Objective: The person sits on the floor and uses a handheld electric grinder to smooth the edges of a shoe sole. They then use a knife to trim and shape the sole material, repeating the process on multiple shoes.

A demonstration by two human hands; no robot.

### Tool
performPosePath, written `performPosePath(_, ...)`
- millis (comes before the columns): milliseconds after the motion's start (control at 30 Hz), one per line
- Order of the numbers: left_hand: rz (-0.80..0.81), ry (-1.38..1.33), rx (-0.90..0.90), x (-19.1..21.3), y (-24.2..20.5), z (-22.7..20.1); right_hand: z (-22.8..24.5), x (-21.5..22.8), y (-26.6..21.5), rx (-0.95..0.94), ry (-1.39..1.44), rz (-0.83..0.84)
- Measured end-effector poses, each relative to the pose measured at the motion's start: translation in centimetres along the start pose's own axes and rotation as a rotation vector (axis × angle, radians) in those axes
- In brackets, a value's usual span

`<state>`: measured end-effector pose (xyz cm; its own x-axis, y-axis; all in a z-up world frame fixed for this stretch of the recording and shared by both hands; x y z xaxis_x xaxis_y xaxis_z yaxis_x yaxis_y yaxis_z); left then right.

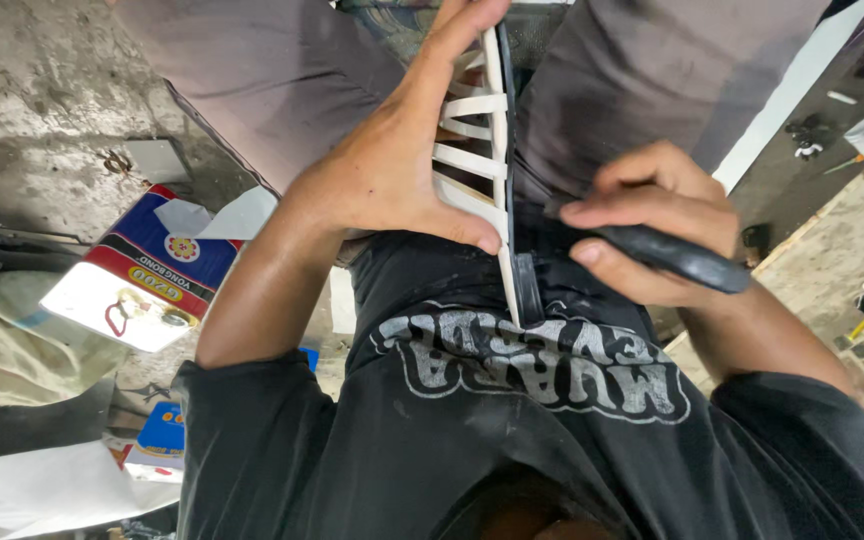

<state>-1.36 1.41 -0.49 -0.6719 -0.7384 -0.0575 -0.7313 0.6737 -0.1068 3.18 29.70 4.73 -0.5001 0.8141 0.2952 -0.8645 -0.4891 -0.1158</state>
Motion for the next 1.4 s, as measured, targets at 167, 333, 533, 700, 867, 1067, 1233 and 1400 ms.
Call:
performPosePath(167,-0.012,-0.053,0.035,-0.9,-0.2,1.4,-0.2,-2.0,1.1,0.109,0.221,0.023)
performPosePath(333,-0.051,-0.064,0.047,-1.8,-0.5,2.1,0.2,-2.2,0.8,0.096,0.176,0.017)
performPosePath(533,-0.080,0.030,0.012,-2.0,0.0,0.7,-0.6,-2.9,1.8,0.225,0.248,0.026)
performPosePath(700,-0.021,0.048,-0.013,0.0,-0.9,-1.8,-0.4,-1.8,2.0,0.038,0.363,0.171)
performPosePath(867,-0.019,0.113,-0.011,0.3,-1.8,-1.9,-0.2,-2.0,2.4,-0.006,0.393,0.214)
performPosePath(1067,-0.058,0.117,-0.087,-0.7,-1.4,-1.4,-0.6,-1.7,2.7,0.069,0.388,0.265)
performPosePath(1233,-0.050,-0.086,0.026,0.0,-1.7,-2.0,-1.0,-1.6,2.3,0.039,0.327,0.155)
performPosePath(1400,-0.082,-0.013,-0.067,-0.2,-1.0,-2.7,-0.9,-1.5,2.8,0.011,0.322,0.130)
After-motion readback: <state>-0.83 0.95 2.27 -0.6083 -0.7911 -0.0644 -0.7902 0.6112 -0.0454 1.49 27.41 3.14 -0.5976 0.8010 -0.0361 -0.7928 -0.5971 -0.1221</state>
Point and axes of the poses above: each hand's wrist, its own y-axis towards the middle knuckle, its own x-axis out of the back of the hand, z = x × y, the point moved 2 cm from there along y, towards the middle knuckle, and after that the axes turned 4 degrees about -y, right-handed, at the moved point
